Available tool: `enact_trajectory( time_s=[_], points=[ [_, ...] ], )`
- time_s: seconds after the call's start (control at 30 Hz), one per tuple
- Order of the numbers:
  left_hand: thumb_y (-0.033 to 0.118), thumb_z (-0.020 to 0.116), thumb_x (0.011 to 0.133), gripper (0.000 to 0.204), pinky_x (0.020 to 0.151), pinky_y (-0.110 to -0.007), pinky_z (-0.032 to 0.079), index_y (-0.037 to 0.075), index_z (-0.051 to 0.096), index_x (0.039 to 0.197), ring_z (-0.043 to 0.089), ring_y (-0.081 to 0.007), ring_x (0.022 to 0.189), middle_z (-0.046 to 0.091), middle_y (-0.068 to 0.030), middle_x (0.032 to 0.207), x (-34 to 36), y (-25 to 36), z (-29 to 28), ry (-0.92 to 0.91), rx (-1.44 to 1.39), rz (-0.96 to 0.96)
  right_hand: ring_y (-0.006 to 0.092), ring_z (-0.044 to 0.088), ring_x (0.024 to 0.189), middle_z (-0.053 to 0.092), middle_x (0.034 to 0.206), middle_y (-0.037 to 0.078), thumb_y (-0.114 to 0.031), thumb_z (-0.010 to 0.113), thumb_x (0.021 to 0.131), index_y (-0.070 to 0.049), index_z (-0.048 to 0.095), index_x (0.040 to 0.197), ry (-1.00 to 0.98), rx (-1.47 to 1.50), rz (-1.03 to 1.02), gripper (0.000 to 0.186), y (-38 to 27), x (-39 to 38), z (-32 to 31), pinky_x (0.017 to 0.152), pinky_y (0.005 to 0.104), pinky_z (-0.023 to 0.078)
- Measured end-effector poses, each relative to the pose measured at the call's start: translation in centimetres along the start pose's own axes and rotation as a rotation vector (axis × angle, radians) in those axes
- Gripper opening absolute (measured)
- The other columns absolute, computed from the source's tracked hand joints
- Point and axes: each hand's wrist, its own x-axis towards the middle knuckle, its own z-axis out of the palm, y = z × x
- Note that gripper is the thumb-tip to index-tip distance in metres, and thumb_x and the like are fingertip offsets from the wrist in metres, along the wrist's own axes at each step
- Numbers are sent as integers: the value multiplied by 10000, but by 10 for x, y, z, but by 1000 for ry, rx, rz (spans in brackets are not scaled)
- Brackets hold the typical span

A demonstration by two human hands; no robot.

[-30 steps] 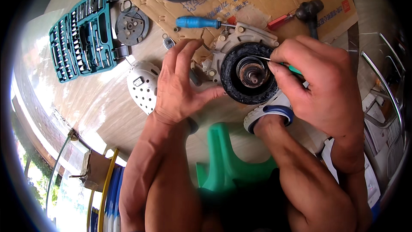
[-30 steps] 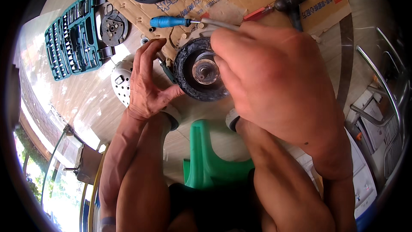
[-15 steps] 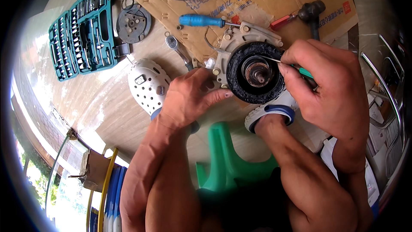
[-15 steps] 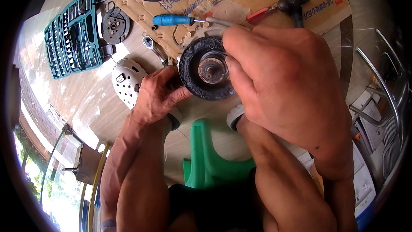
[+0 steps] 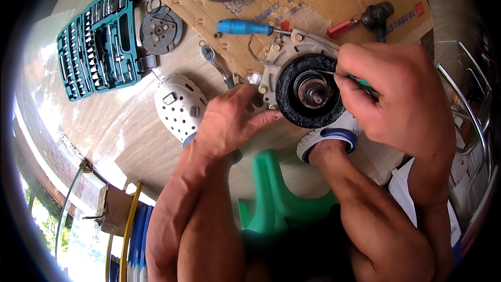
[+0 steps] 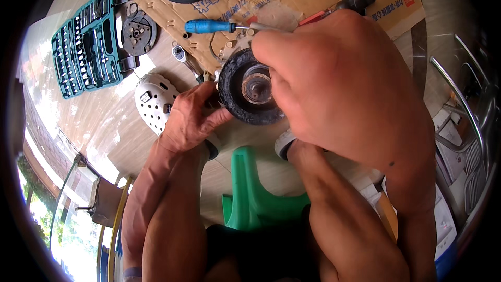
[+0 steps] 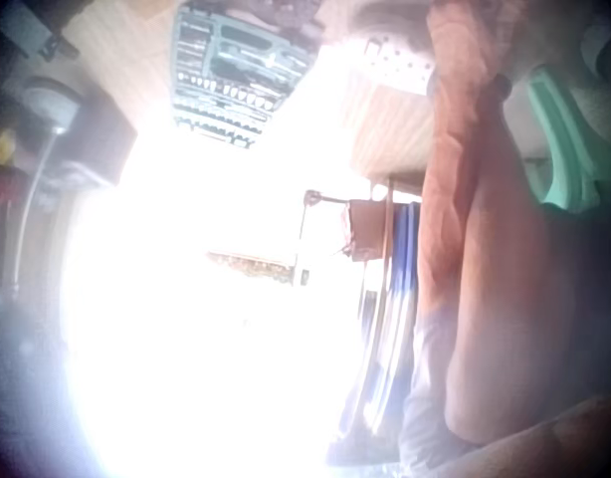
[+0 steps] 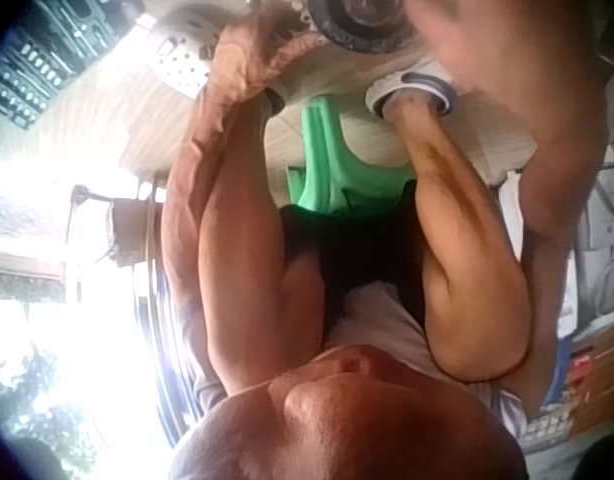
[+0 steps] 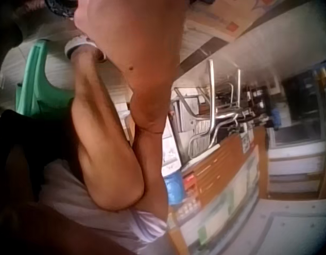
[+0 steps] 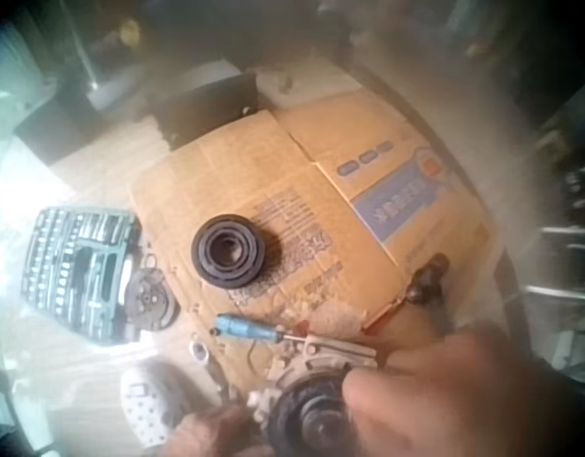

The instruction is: The person prying a snap ring and a seal from a mechanical component using a screwdriver and a hammer while sitting on a stool.

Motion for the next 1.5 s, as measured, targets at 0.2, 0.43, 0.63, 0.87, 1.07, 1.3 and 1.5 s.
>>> enact_trajectory(
  time_s=[0.2,0.43,0.63,0.87,1.07,1.3,1.5],
  points=[
    [476,797,892,543,753,-439,564,-28,657,1041,716,-378,851,701,-213,938,-2,-3,0,-15,-28,-21,341,551,552,548,657,135,21,702,796,-31,582,790,16,23,-60,131,3,2,4,508,414,394],
    [489,790,893,564,750,-445,563,-32,648,1057,711,-393,850,696,-217,934,-1,-4,1,-24,-10,-20,328,553,557,537,663,122,21,712,814,-22,595,796,76,114,-81,126,16,-6,24,509,415,399],
    [479,806,880,577,735,-450,570,-36,644,1085,721,-387,831,701,-216,922,-1,-3,0,-10,-11,6,316,576,577,572,685,123,21,710,831,-17,625,835,88,47,-102,93,13,-10,22,527,394,428],
    [462,817,875,595,738,-443,578,-39,644,1146,729,-382,832,714,-218,934,-1,-9,4,12,-26,13,180,595,544,594,637,76,3,706,840,-29,617,916,76,145,55,121,4,-3,-2,550,325,437],
    [448,819,879,580,733,-447,575,-38,638,1138,728,-388,829,713,-222,916,2,-8,4,-3,-38,31,211,668,615,639,688,113,25,715,832,-1,608,891,5,129,70,125,3,1,-12,586,319,481],
    [449,826,873,561,709,-449,570,-32,623,1079,725,-386,799,705,-217,873,2,-11,5,-10,-73,28,256,703,670,672,735,149,30,730,824,23,611,863,-63,188,71,126,8,6,-15,614,336,509],
    [462,828,868,580,702,-448,571,-31,621,1093,727,-387,794,702,-214,871,3,-16,7,2,-96,42,288,688,646,672,731,144,21,730,817,12,611,852,-10,184,31,124,8,8,-8,592,348,504]
  ],
)
